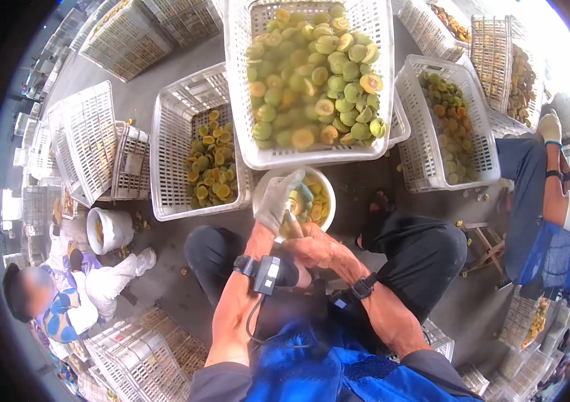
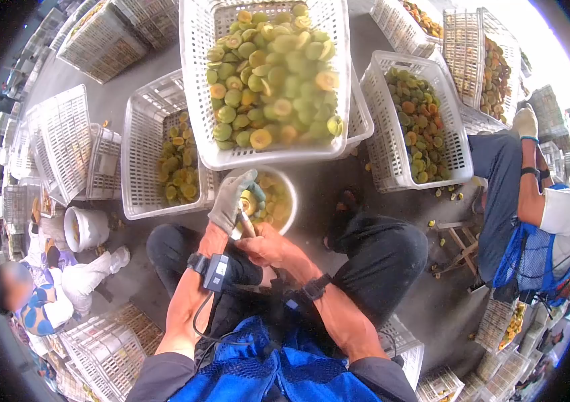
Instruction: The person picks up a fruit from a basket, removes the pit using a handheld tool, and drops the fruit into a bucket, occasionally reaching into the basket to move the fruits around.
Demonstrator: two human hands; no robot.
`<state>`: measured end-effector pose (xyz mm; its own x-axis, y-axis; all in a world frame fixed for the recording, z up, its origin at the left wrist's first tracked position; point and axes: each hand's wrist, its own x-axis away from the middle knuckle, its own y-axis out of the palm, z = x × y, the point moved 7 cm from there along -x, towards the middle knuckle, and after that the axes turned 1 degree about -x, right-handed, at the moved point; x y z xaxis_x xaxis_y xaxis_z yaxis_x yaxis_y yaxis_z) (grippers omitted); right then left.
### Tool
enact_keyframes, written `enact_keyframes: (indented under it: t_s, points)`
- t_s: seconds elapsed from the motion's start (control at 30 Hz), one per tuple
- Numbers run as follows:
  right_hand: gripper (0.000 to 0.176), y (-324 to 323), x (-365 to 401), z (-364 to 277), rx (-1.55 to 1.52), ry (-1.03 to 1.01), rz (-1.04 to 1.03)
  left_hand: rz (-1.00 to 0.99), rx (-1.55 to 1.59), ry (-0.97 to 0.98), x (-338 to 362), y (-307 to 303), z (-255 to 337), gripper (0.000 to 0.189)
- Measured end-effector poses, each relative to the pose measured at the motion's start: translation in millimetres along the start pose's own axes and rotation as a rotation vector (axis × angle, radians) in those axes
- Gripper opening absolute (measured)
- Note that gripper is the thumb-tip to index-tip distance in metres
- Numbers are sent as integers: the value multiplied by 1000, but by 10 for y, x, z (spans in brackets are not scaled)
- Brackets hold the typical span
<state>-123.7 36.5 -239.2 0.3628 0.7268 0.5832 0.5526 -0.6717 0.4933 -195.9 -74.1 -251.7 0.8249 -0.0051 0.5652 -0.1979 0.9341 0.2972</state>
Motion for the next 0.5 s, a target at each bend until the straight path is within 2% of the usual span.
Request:
enact_keyframes:
  t_s: [0.07,0.17,0.2,0.23,0.27,0.3,0.33,0.37,0.43,0.5]
  points:
    - [18,-54,-19,73,34,-14,-8,2,75,-20,89,35,35,46]
    - [16,-195,-45,127,125,-40,95,274,-65,297,-123,-354,32,49]
    - [15,-247,-20,172,160,-43,149,304,121,268,-113,-476,66,51]
    - [15,-318,-10,225,202,-84,205,374,121,327,-77,-645,231,50]
    - [15,-397,-10,261,241,-131,264,477,84,288,-9,-833,328,50]
    - [16,-471,-7,258,276,-177,325,532,-22,356,44,-1070,447,51]
    - [19,-479,12,261,266,-123,316,781,-263,444,191,-1264,644,50]
    - [21,-479,48,210,277,-131,317,809,-445,501,293,-1328,852,47]
    - [25,-498,73,99,299,-155,323,969,-752,792,381,-1513,1100,34]
    - [29,-577,37,97,259,-191,375,878,-906,872,372,-1208,1285,30]
